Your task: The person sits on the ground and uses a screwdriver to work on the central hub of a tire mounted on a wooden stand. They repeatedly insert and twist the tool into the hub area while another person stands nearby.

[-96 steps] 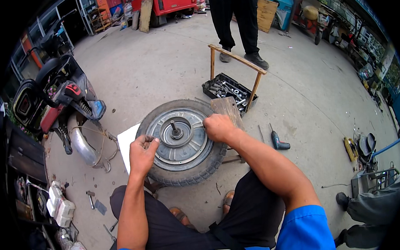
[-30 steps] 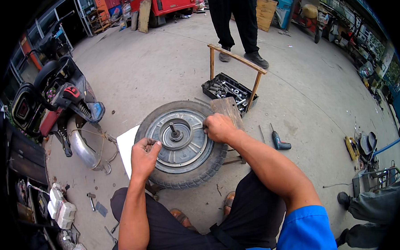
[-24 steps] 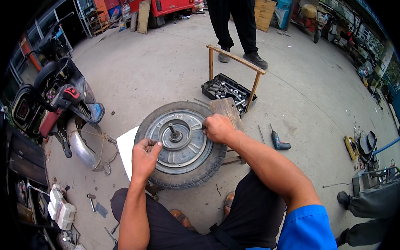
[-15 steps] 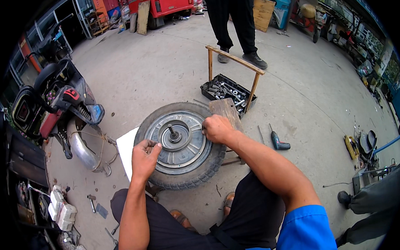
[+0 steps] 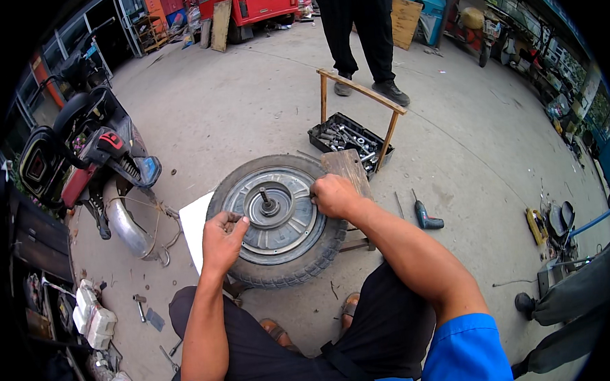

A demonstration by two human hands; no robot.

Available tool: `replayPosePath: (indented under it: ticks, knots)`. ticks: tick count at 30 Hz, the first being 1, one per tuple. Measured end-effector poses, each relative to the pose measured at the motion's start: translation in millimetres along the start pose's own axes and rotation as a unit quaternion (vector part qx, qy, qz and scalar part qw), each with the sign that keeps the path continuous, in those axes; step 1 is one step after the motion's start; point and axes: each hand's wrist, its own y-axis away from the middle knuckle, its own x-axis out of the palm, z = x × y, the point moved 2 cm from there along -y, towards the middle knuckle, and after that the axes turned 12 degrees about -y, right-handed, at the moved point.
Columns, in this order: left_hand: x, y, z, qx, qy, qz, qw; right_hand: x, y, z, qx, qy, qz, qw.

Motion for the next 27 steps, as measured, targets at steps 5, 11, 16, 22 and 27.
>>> replayPosePath:
  ticks: [5,11,16,22,27]
  knots:
    - [4.3,-2.1,12.7,0.0,0.012,-0.001,1.0,1.5,0.2,2.5,-0.001,0.022,0.0,1.0]
    - [5.2,-1.4,10.4,0.007,0.015,-0.001,1.0,-0.3,0.8,1.6,0.003,0.012,-0.001,1.0]
    - [0.7,0.2,5.0,-0.002,0.005,0.008,1.0,-9.1,1.9,-3.9,-0.003,-0.043,-0.006,0.999]
    - [0.1,0.3,6.9,0.0,0.007,0.005,1.0,-3.9,1.6,5.8,-0.025,0.006,-0.009,1.0]
    - [2.7,-0.1,10.9,0.001,0.006,0.008,1.0,-0.4,1.2,6.7,-0.02,0.037,0.002,0.999]
